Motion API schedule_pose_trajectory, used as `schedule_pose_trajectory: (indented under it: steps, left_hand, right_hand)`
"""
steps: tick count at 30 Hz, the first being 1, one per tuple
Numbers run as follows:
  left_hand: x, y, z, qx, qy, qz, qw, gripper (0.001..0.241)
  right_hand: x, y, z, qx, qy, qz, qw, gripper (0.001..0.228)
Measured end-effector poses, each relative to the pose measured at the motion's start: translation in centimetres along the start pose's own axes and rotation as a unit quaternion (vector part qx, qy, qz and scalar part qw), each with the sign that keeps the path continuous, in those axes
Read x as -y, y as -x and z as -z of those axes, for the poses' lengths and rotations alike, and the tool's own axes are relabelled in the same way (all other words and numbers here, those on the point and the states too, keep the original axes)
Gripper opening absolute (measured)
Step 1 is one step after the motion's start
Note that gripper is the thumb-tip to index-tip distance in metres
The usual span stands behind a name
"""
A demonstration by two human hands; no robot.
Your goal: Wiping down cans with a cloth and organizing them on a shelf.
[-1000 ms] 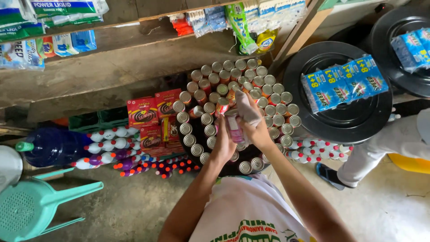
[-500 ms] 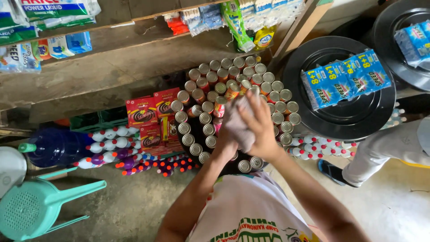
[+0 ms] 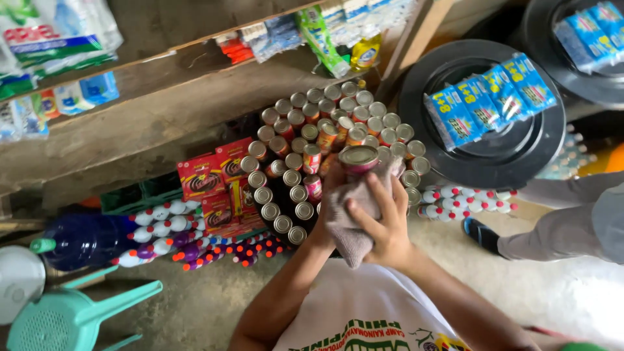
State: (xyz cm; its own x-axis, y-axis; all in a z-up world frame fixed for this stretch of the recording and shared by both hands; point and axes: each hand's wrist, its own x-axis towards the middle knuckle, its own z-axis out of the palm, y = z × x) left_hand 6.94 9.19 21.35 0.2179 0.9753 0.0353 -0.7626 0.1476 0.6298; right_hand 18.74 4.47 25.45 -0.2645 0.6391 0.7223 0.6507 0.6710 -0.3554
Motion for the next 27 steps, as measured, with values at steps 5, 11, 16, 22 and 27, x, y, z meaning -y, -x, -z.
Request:
schedule_pose_trajectory:
  steps: [5,11,16,22,27]
  left_hand:
    - [2.0,-0.8,0.7,-0.013,0.096,0.135,0.986,0.063]
    - [4.2,-1.6,1.1,-0.002,0.086,0.133,0.987,0.049]
    - [3.7,-2.7,0.2,0.035,-0.133,0.002,0.99,0.042]
    - [4.7,-2.1,1.1,0.231,-0.553,-0.343,0.723,0.041]
    - [5.4,-1.0,1.7,0.059,0.119,0.136,0.982,0.062]
  right_hand:
    - [-3.4,-1.1,0.0,-0.011,-0.067,-0.083,0.994,0.082]
    - [-3.4,0.8,-0.5,-0.035,-0.217,-0.289,0.932,0.066]
    - [-0.8,3.8,0.6,0.046,0.077,-0.169,0.982,0.055]
    - [-5.2,3.3,0.2,-0.023,0.1,-0.071,0.992,0.062]
    - [-3.6,-0.1,1.5,-0.028,-0.094,-0.249,0.963,0.067]
